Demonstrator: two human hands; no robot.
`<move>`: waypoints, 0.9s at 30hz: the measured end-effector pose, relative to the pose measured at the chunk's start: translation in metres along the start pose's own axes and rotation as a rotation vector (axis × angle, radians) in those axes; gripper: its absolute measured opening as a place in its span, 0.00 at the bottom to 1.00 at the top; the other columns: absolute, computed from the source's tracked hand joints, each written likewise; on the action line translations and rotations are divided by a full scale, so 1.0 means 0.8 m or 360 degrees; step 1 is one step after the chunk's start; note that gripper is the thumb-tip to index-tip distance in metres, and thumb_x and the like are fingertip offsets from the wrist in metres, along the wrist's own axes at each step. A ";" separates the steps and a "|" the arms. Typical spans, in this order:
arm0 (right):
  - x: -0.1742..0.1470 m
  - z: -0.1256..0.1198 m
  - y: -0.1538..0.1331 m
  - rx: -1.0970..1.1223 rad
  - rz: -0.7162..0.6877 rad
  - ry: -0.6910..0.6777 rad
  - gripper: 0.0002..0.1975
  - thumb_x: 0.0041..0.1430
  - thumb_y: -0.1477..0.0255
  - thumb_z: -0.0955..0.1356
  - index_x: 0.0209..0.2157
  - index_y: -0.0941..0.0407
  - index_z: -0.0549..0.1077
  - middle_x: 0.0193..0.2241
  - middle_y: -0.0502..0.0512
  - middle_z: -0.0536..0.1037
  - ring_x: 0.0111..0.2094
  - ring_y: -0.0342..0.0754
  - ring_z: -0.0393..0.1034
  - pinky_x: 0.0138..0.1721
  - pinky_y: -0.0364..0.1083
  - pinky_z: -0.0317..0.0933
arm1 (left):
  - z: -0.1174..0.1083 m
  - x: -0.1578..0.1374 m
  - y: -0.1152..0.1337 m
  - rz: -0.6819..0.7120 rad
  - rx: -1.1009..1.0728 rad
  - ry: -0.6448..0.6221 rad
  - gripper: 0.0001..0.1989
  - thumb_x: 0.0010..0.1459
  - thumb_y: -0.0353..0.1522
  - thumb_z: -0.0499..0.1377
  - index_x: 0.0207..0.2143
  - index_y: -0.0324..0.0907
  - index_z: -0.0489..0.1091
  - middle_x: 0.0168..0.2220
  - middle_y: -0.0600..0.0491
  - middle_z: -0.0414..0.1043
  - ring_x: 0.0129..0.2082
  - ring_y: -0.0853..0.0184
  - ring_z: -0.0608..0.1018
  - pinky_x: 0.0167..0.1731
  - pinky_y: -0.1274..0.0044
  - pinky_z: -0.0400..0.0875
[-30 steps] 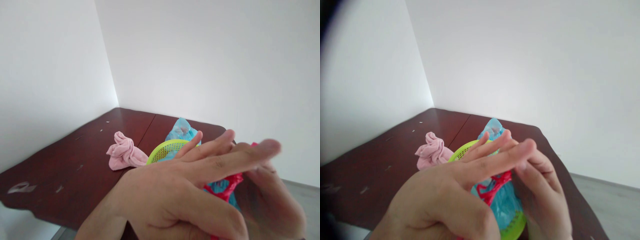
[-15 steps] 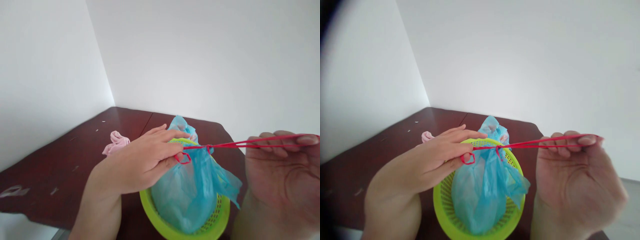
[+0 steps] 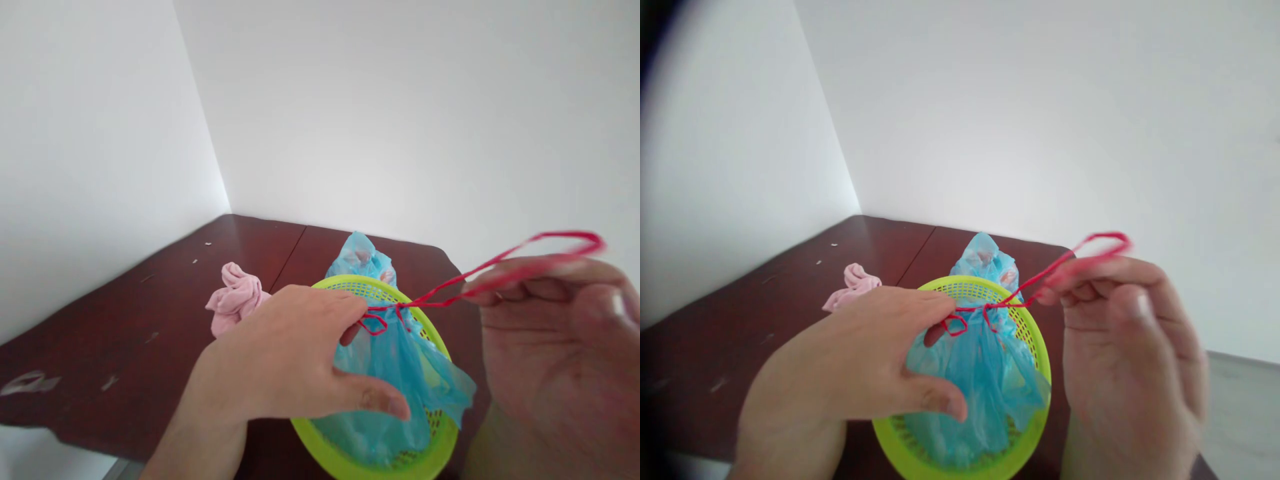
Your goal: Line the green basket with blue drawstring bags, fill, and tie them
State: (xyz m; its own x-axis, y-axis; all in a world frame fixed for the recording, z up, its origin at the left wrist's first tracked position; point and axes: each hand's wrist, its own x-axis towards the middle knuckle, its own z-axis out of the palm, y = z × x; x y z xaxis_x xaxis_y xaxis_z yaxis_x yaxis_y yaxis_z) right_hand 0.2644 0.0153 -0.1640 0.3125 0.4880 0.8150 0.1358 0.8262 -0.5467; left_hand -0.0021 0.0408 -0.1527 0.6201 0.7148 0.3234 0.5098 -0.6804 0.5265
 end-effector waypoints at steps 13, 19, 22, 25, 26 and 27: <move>-0.054 -0.005 0.018 -0.1210 0.0089 -0.1740 0.61 0.74 0.51 0.80 0.91 0.44 0.42 0.81 0.65 0.70 0.81 0.70 0.68 0.77 0.70 0.73 | 0.002 0.033 -0.003 -0.0079 0.0255 0.0156 0.11 0.64 0.25 0.63 0.31 0.46 0.66 0.27 0.59 0.73 0.27 0.65 0.72 0.32 0.68 0.54; -0.051 0.012 0.029 -0.1184 0.0233 -0.1584 0.53 0.82 0.65 0.69 0.91 0.44 0.32 0.76 0.66 0.78 0.69 0.69 0.83 0.59 0.66 0.86 | 0.009 0.041 -0.007 0.0134 -0.0109 0.0491 0.18 0.66 0.24 0.63 0.30 0.46 0.57 0.25 0.62 0.63 0.26 0.69 0.64 0.31 0.70 0.56; -0.038 0.016 0.027 -0.1051 0.0298 -0.1453 0.45 0.81 0.72 0.66 0.89 0.41 0.45 0.74 0.63 0.81 0.66 0.66 0.86 0.58 0.63 0.86 | 0.014 0.043 -0.009 0.0225 -0.0283 0.0571 0.20 0.73 0.27 0.63 0.30 0.46 0.57 0.25 0.62 0.61 0.26 0.70 0.65 0.32 0.71 0.60; -0.025 0.017 0.022 -0.0790 0.0390 -0.1298 0.38 0.79 0.75 0.66 0.84 0.42 0.61 0.70 0.59 0.84 0.63 0.60 0.87 0.58 0.56 0.84 | 0.013 0.041 -0.009 0.0367 -0.0311 0.0484 0.16 0.77 0.34 0.66 0.35 0.46 0.65 0.30 0.60 0.71 0.31 0.68 0.73 0.37 0.72 0.67; -0.021 0.017 0.022 -0.0687 0.0430 -0.1212 0.34 0.78 0.75 0.67 0.80 0.43 0.67 0.67 0.57 0.86 0.61 0.57 0.87 0.57 0.53 0.83 | 0.012 0.040 -0.009 0.0410 -0.0311 0.0432 0.13 0.78 0.36 0.68 0.38 0.47 0.70 0.34 0.58 0.76 0.35 0.67 0.77 0.40 0.71 0.71; -0.018 0.018 0.023 -0.0585 0.0474 -0.1107 0.29 0.78 0.74 0.68 0.75 0.44 0.73 0.64 0.56 0.87 0.58 0.55 0.87 0.55 0.51 0.83 | 0.011 0.038 -0.009 0.0446 -0.0311 0.0395 0.09 0.77 0.37 0.70 0.43 0.47 0.73 0.40 0.55 0.81 0.40 0.64 0.81 0.45 0.70 0.75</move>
State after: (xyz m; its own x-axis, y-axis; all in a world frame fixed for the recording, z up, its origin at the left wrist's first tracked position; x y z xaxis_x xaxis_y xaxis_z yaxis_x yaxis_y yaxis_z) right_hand 0.2493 0.0274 -0.1828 -0.2506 0.8328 0.4936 0.4747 0.5501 -0.6871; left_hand 0.0181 0.0663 -0.1533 0.5437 0.5400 0.6425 0.2042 -0.8276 0.5228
